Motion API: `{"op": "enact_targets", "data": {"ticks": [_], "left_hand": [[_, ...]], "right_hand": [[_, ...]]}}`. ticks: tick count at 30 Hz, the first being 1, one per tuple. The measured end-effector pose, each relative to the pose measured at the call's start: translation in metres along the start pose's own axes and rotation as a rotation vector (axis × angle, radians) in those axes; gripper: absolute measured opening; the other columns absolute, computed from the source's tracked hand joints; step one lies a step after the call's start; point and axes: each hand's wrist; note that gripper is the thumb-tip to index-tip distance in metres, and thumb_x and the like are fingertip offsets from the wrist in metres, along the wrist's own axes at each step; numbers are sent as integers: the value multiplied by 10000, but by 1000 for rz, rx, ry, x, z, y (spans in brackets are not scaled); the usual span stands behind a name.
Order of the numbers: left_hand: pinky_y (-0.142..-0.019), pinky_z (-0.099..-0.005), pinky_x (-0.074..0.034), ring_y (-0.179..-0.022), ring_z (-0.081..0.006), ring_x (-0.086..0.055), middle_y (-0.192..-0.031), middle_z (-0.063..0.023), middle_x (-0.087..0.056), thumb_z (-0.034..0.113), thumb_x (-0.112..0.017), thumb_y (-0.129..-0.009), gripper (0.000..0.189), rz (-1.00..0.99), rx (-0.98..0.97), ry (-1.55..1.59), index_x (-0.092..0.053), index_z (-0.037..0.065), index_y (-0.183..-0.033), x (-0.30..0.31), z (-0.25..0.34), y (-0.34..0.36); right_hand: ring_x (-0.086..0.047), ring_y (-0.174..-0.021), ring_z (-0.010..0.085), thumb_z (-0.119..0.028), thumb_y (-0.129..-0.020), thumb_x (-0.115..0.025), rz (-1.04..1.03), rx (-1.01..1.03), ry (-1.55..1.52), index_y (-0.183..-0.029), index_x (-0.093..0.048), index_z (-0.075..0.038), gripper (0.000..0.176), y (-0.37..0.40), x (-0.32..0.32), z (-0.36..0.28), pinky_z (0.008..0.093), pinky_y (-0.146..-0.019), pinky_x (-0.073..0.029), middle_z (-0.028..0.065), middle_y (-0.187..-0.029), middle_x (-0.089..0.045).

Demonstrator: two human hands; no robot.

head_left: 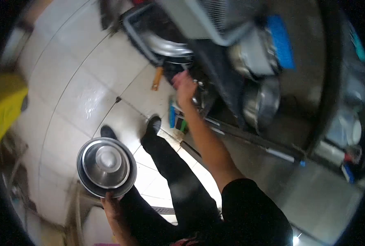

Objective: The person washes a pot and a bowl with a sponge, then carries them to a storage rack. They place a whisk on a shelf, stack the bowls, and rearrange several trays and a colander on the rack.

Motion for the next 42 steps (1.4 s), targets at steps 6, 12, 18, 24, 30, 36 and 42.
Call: {"op": "enact_targets", "data": {"ticks": [6, 12, 18, 24, 30, 36, 42], "left_hand": [[-832, -504, -552, -1161, -311, -543, -1352, -135, -481, 161, -555, -913, 534, -210, -90, -141, -372, 107, -1412, 1, 44, 13], [-803, -493, -564, -1098, -321, -577, -1316, -148, -493, 130, -559, -881, 529, -251, -197, -173, -388, 84, -1379, -36, 41, 76], [-855, -530, -560, -1107, -353, -582, -1278, -159, -534, 135, -604, -854, 586, -260, -187, -257, -384, 61, -1392, -65, 53, 105], [-805, -400, -547, -1071, -258, -588, -1202, -110, -573, 44, -556, -837, 484, -177, -175, -293, -461, 21, -1311, -66, 28, 95], [-965, -411, -466, -1069, -252, -581, -1196, -109, -581, 62, -531, -839, 458, -181, -42, -411, -486, -18, -1288, -84, 18, 105], [-855, -452, -565, -1026, -284, -617, -1162, -132, -580, 62, -527, -847, 448, -261, -50, -265, -460, -13, -1284, -85, 8, 103], [-767, -423, -613, -992, -311, -644, -1153, -182, -579, 31, -507, -847, 435, -195, -4, -225, -448, -29, -1274, -60, 5, 84]], "right_hand": [[-634, -804, 129, -32, -931, -571, -131, -147, -335, -1119, -587, -9, 190, 142, 163, -116, 275, -689, -520, 95, -1040, -651], [-634, -1019, 288, -271, -856, -705, 586, -428, 0, -1270, -511, -12, 525, 15, 377, -24, 382, -883, -483, 184, -1201, -606], [-422, -1337, 353, -558, -807, -659, -128, -617, 627, -1473, -219, 55, 1006, -32, 389, 111, 399, -1088, -339, 262, -1428, -432], [-531, -1188, 442, -490, -825, -642, -178, -752, 657, -1432, -323, 45, 869, -48, 375, 120, 448, -1012, -412, 294, -1249, -572], [-668, -763, 411, -139, -869, -569, 224, -163, 480, -1066, -617, 63, 286, 59, 385, -70, 453, -650, -517, 271, -851, -661], [-645, -695, 403, -139, -884, -548, -430, -24, 481, -1084, -588, 66, 289, 176, 266, -48, 465, -609, -505, 257, -747, -621], [-642, -768, 418, -216, -905, -543, -311, -94, 720, -1122, -581, 24, 326, 138, 141, 163, 512, -723, -512, 246, -810, -648]]}}
Point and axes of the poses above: each hand's wrist, its own y-axis away from the middle knuckle, its own x-axis out of the back of the hand, z = x × y
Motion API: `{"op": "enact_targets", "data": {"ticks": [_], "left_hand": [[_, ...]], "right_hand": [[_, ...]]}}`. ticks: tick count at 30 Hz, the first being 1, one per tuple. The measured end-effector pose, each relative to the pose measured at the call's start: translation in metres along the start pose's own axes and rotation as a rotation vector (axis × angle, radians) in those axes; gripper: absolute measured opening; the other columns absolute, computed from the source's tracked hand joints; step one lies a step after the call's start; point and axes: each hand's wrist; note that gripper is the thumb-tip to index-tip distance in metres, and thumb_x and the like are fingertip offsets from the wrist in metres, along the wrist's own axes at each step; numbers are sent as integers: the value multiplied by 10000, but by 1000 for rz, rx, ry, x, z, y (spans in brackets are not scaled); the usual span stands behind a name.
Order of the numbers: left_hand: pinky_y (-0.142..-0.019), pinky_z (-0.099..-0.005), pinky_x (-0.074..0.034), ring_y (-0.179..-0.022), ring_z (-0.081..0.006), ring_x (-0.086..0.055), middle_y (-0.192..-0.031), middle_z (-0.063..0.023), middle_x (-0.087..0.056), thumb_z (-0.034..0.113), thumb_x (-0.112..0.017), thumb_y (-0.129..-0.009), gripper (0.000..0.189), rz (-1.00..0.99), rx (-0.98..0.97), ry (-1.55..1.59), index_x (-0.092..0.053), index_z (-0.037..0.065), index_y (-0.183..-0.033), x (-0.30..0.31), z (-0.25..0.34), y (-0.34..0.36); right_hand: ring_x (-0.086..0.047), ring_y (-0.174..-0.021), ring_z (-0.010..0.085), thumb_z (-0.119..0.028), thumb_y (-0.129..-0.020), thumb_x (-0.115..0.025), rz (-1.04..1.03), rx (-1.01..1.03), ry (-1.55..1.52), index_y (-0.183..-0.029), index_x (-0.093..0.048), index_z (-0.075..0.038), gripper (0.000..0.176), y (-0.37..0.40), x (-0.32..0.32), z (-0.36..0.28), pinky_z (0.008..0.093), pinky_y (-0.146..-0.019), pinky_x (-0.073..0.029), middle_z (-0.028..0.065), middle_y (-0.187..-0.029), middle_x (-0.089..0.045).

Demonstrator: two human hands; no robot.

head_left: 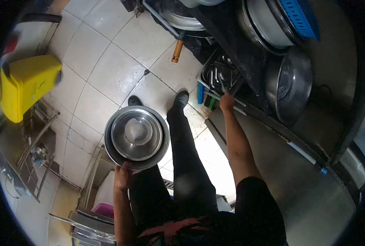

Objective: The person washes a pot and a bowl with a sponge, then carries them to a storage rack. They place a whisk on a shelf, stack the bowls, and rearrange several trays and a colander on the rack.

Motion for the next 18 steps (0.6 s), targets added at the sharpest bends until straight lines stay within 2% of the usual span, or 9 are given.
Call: {"op": "enact_targets", "data": {"ticks": [1, 4, 6, 8, 10, 12, 14, 17, 18], "left_hand": [[-764, -419, -613, -980, -310, -647, -1156, -185, -579, 33, -508, -848, 438, -37, -147, -257, -443, -39, -1276, 13, -8, -1], [-767, -413, -607, -970, -308, -650, -1176, -189, -573, 51, -502, -859, 442, -128, -199, -505, -436, -49, -1284, 29, -4, -1], [-805, -424, -586, -994, -301, -642, -1184, -180, -569, 55, -489, -868, 439, 82, -45, -85, -439, -38, -1295, 7, 21, 13], [-806, -426, -576, -993, -300, -636, -1183, -171, -566, 55, -483, -857, 453, 42, -182, -54, -438, -24, -1301, 17, 21, 10], [-777, -380, -565, -946, -270, -637, -1162, -154, -569, 55, -490, -822, 477, 69, -144, -96, -448, -18, -1291, 14, 37, 17], [-782, -369, -551, -949, -255, -633, -1160, -144, -571, 53, -482, -814, 470, 59, -156, -47, -460, -22, -1277, 10, 49, 26], [-803, -419, -572, -988, -297, -624, -1164, -139, -573, 58, -489, -812, 472, 59, -187, -113, -470, 0, -1280, 30, 46, 18], [-831, -486, -575, -1020, -326, -610, -1198, -144, -557, 69, -505, -827, 503, 15, -230, -29, -436, 41, -1325, 8, 65, 25], [-832, -508, -574, -1042, -332, -601, -1221, -147, -545, 74, -514, -835, 523, 10, -224, 1, -410, 61, -1348, 10, 64, 23]], "right_hand": [[-644, -773, 422, -230, -910, -546, -48, -88, -3, -1129, -582, 20, 334, -11, -9, 2, 512, -738, -514, 247, -829, -655], [-647, -784, 440, -246, -912, -556, 9, -168, -3, -1143, -589, -4, 336, -21, 18, -43, 493, -740, -524, 260, -866, -667], [-677, -787, 399, -288, -919, -577, 96, -99, -401, -1080, -616, -34, 303, -9, 94, -89, 448, -691, -563, 241, -843, -683], [-694, -804, 341, -351, -928, -592, 36, -491, -1414, -1126, -583, -62, 350, -1, 172, -138, 421, -666, -592, 203, -885, -685], [-688, -848, 323, -400, -938, -587, 253, -453, -1633, -1237, -493, -62, 461, -14, 253, -154, 421, -665, -607, 189, -997, -655], [-613, -1031, 394, -308, -979, -518, 300, -531, -1811, -1333, -371, -11, 485, -48, 320, -154, 488, -789, -594, 261, -1236, -494], [-566, -1093, 454, -252, -970, -494, 193, -645, -2060, -1358, -331, 7, 494, -94, 340, -133, 530, -855, -574, 282, -1303, -433], [-539, -1122, 489, -171, -940, -478, 1, -389, -2337, -1354, -297, 62, 508, -139, 323, -124, 562, -902, -553, 287, -1332, -412], [-532, -1137, 477, -77, -905, -440, 0, -597, -2402, -1321, -300, 108, 476, -140, 330, -127, 570, -933, -539, 282, -1376, -382]]}}
Point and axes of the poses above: each hand's wrist, its own y-axis away from the middle knuckle, its own x-axis out of the back of the hand, z = x × y
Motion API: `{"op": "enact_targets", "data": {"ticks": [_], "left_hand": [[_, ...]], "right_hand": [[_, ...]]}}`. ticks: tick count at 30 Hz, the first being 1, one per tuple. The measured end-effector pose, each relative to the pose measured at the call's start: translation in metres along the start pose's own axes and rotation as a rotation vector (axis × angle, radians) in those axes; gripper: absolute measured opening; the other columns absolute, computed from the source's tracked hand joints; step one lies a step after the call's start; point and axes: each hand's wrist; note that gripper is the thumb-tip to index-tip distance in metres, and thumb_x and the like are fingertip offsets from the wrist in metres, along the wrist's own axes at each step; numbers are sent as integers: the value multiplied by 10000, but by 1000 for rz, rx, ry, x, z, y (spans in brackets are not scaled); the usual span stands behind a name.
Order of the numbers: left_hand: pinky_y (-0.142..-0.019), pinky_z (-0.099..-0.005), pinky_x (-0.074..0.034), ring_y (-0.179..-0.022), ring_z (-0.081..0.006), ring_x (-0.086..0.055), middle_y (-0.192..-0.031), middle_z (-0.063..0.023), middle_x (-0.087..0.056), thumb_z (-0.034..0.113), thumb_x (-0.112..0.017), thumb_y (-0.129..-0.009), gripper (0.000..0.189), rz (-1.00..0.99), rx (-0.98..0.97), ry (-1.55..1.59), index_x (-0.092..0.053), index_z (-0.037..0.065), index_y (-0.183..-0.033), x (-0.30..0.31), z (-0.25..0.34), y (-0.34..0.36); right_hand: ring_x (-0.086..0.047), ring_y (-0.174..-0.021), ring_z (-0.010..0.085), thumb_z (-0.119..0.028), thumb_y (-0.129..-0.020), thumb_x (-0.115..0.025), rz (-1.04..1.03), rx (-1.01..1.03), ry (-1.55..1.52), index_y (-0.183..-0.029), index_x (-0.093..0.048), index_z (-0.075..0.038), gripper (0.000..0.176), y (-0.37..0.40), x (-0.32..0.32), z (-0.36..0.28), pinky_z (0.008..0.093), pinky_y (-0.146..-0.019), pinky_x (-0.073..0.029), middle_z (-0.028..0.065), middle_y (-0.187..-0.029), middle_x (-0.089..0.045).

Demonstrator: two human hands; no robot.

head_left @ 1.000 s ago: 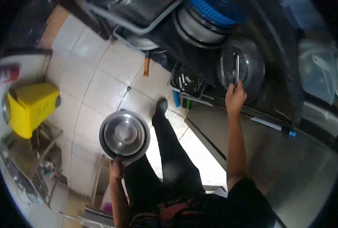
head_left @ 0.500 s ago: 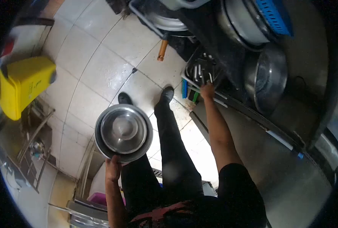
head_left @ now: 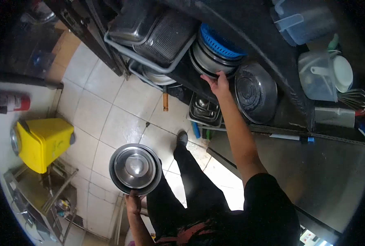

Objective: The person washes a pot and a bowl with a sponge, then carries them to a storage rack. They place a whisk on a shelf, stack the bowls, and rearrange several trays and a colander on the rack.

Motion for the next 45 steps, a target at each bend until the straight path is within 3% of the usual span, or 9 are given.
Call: {"op": "enact_targets", "data": {"ticks": [2, 9, 14, 17, 24, 40, 42, 43, 45], "left_hand": [[-834, -529, -572, -1065, -339, -592, -1244, -150, -532, 79, -524, -842, 546, -11, -2, 22, -385, 81, -1370, 3, 2, -4], [-804, -532, -589, -1051, -361, -612, -1267, -177, -516, 57, -550, -831, 564, -49, 35, 1, -379, 93, -1367, -7, 8, -2], [-795, -528, -595, -1047, -352, -616, -1266, -173, -526, 76, -508, -885, 497, -63, 52, -49, -381, 61, -1365, -7, 7, 8], [-804, -522, -590, -1048, -338, -618, -1259, -165, -535, 62, -479, -907, 463, -102, 31, -73, -390, 65, -1362, -16, 9, 18], [-802, -491, -592, -1051, -323, -613, -1243, -154, -547, 45, -515, -889, 479, -66, 127, -111, -404, 67, -1354, 1, -7, 14], [-751, -453, -617, -978, -302, -633, -1220, -145, -543, 28, -514, -829, 528, -114, 103, -87, -400, 62, -1343, -9, -6, 33], [-764, -470, -612, -997, -298, -627, -1216, -132, -548, 39, -514, -845, 512, -163, 57, -118, -411, 80, -1345, -13, -7, 34], [-763, -483, -610, -1001, -290, -620, -1199, -121, -554, 51, -521, -855, 506, -117, 81, -97, -416, 98, -1348, -10, -10, 32], [-772, -499, -608, -984, -295, -612, -1139, -117, -550, 49, -532, -845, 494, -108, 96, -106, -424, 100, -1324, -5, -13, 29]], "right_hand": [[-495, -1102, 588, 27, -815, -426, -131, 124, -40, -1172, -328, 190, 405, -15, 16, 12, 611, -934, -526, 328, -1241, -464], [-552, -1079, 489, 80, -803, -395, -11, 159, -22, -975, -414, 143, 184, 11, 27, 34, 667, -923, -512, 294, -1113, -503], [-586, -1065, 456, 23, -859, -444, 87, 97, -44, -1208, -397, 108, 363, 73, 23, 45, 639, -871, -553, 277, -1237, -501], [-619, -986, 436, -36, -918, -478, 106, 82, 34, -1046, -430, 53, 163, 100, 31, 39, 590, -813, -593, 249, -1118, -530], [-648, -925, 387, -75, -951, -501, 165, 95, 283, -957, -424, -1, 106, 148, 41, 19, 586, -772, -604, 153, -967, -498], [-634, -1009, 391, 20, -847, -413, 10, 67, 139, -929, -498, 94, 139, 205, 71, -79, 614, -909, -538, 258, -1079, -597], [-625, -1035, 402, 28, -830, -415, -37, 114, 125, -970, -492, 115, 182, 199, 87, -93, 599, -941, -525, 265, -1121, -586], [-565, -1118, 452, 6, -804, -425, -2, 112, 90, -1167, -441, 129, 383, 191, 98, -98, 618, -963, -507, 271, -1194, -553], [-519, -1160, 496, 19, -792, -427, 2, 99, 35, -1165, -423, 144, 393, 183, 111, -110, 608, -980, -498, 289, -1217, -526]]}}
Point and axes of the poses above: each hand's wrist, its own y-axis away from the middle knuckle, its own x-axis out of the back of the hand, z = x × y
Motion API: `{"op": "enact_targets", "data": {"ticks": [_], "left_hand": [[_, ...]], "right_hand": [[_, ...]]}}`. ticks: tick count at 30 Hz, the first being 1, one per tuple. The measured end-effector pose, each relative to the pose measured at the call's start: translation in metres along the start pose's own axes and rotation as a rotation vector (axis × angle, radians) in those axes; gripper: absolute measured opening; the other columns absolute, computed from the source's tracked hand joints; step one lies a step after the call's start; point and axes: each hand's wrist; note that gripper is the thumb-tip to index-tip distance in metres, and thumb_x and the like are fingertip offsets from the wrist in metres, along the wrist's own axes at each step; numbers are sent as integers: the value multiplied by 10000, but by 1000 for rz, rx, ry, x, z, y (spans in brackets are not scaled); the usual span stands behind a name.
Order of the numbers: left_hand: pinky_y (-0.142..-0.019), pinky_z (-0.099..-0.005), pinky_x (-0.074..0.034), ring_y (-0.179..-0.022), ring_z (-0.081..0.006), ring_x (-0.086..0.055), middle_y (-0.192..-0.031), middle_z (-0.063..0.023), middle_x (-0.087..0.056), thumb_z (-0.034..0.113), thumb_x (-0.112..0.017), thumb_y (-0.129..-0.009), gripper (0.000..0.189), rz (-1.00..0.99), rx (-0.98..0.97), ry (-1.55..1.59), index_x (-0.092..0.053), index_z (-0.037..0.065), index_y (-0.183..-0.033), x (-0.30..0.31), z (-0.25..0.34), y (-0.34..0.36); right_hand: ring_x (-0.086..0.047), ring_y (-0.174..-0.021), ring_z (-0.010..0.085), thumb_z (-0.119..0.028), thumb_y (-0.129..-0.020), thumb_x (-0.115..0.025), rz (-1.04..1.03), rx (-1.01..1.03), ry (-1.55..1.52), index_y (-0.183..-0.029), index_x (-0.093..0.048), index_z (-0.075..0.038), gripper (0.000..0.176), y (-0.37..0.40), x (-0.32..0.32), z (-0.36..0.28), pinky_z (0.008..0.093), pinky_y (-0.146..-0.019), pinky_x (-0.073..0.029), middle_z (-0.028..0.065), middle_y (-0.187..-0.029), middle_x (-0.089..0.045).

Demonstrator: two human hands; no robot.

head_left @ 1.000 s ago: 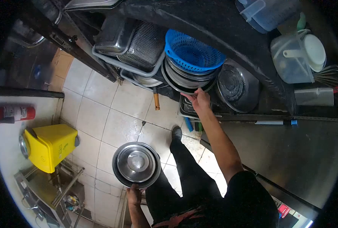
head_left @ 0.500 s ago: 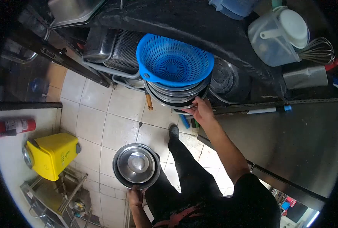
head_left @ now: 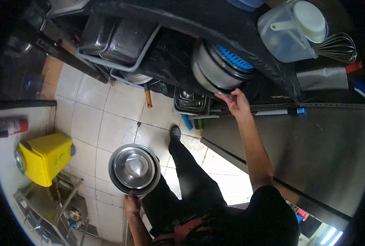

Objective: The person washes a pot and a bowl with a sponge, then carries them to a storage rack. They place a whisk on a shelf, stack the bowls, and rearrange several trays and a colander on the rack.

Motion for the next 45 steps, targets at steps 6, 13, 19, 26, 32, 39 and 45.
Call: {"op": "enact_targets", "data": {"ticks": [6, 13, 19, 26, 32, 39, 45], "left_hand": [[-764, -475, -608, -987, -299, -621, -1158, -122, -551, 30, -530, -816, 521, 52, 14, -30, -418, 65, -1324, -17, 0, 6], [-790, -475, -604, -1031, -308, -622, -1216, -144, -546, 55, -506, -877, 520, 87, 44, -18, -372, 73, -1379, -11, -17, 3], [-802, -478, -599, -1031, -317, -630, -1263, -156, -531, 49, -489, -891, 524, 64, 37, 7, -352, 76, -1396, -17, -14, 8], [-790, -465, -604, -1058, -312, -614, -1254, -155, -536, 69, -503, -874, 483, 68, -31, 11, -416, 27, -1347, -39, -8, 8], [-799, -434, -601, -1027, -299, -628, -1223, -160, -553, 98, -531, -886, 448, 82, 39, -16, -440, -1, -1313, -22, -25, -10], [-713, -378, -599, -946, -280, -653, -1131, -159, -584, 109, -570, -863, 482, -7, -11, -70, -408, -22, -1298, -84, 18, -3], [-804, -465, -605, -1055, -348, -623, -1271, -216, -498, 2, -424, -876, 614, -179, -42, -169, -209, 74, -1446, -142, 47, 2]], "right_hand": [[-458, -1196, 557, 48, -784, -423, 42, -82, -165, -1229, -346, 210, 480, -60, 68, -28, 459, -936, -570, 354, -1273, -456], [-454, -1203, 546, 44, -819, -370, 103, -93, -192, -1277, -307, 221, 495, -110, 107, -30, 401, -937, -582, 401, -1302, -395], [-439, -1212, 541, 26, -880, -349, 189, -16, -76, -1322, -330, 143, 457, -107, 109, -16, 457, -982, -548, 331, -1354, -381], [-492, -1170, 483, 13, -959, -340, 369, 201, 356, -1350, -349, 56, 394, -109, 123, -20, 568, -997, -486, 287, -1338, -389], [-578, -1064, 359, -127, -958, -463, 519, 404, 361, -1335, -423, 5, 402, -63, 120, -31, 514, -932, -519, 231, -1194, -525], [-645, -916, 227, -12, -907, -577, -18, 531, 986, -1338, -483, -86, 447, 81, 9, 91, 297, -788, -539, 130, -1071, -640], [-659, -956, 251, -196, -840, -703, -454, 325, 1531, -1103, -652, -77, 293, 147, -58, 169, 413, -835, -501, 150, -1034, -668]]}}
Point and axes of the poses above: each hand's wrist, its own y-axis away from the middle knuckle, its own x-axis out of the back of the hand, z = x × y
